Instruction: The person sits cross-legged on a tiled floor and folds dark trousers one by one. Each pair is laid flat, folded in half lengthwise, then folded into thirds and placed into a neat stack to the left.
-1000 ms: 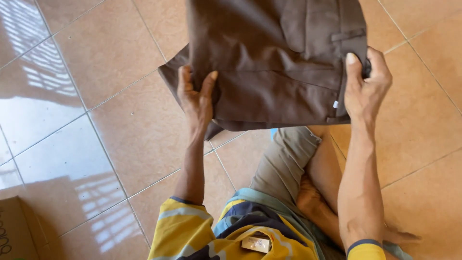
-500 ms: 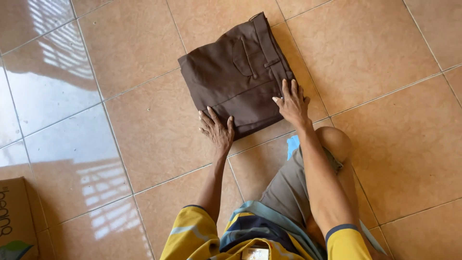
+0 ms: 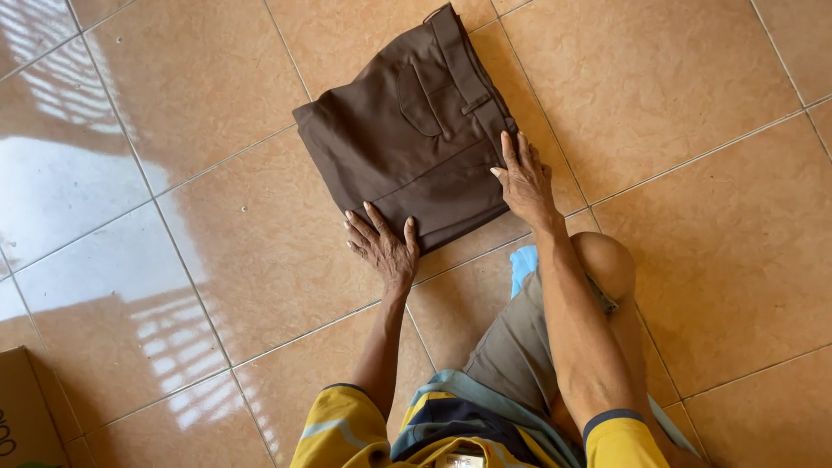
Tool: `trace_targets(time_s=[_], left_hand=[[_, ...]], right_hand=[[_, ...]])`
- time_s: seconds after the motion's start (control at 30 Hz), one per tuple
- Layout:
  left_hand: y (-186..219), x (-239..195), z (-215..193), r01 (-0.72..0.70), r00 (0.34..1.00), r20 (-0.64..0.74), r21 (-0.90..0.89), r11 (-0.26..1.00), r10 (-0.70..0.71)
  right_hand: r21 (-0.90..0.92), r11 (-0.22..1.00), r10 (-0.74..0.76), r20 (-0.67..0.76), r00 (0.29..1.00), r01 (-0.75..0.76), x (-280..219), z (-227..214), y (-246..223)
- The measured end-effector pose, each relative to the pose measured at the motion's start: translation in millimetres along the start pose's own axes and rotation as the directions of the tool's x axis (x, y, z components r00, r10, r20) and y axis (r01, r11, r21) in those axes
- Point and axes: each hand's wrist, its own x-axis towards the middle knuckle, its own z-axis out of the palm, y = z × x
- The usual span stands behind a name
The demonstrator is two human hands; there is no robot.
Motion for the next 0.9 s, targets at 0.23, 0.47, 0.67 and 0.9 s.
trace_targets(time_s=[0.23, 0.47, 0.67, 0.9], left_hand=[[2, 2, 3, 0.005, 1.0, 0.022, 0.043, 0.999, -0.006], [4, 0, 4, 0.019, 0.999, 0.025, 0.08, 0.997, -0.021], [13, 1, -11, 0.053, 0.997, 0.059, 0.031, 0.998, -0.055], [5, -3, -30, -0.037, 0.992, 0.117, -0.085, 0.996, 0.047]], right_hand=[[-0.081, 0.996, 0.03, -0.043, 0.999, -0.034, -7, -4, -11], [-0.152, 0.988, 0.017, -0.124, 0.992, -0.036, -2, 12, -6], [-0.169, 0.985, 0.004, -0.237, 0.972, -0.045, -3, 16, -5], [0.085, 0.996, 0.014, -0.563, 0.826, 0.041, -27, 8, -15]])
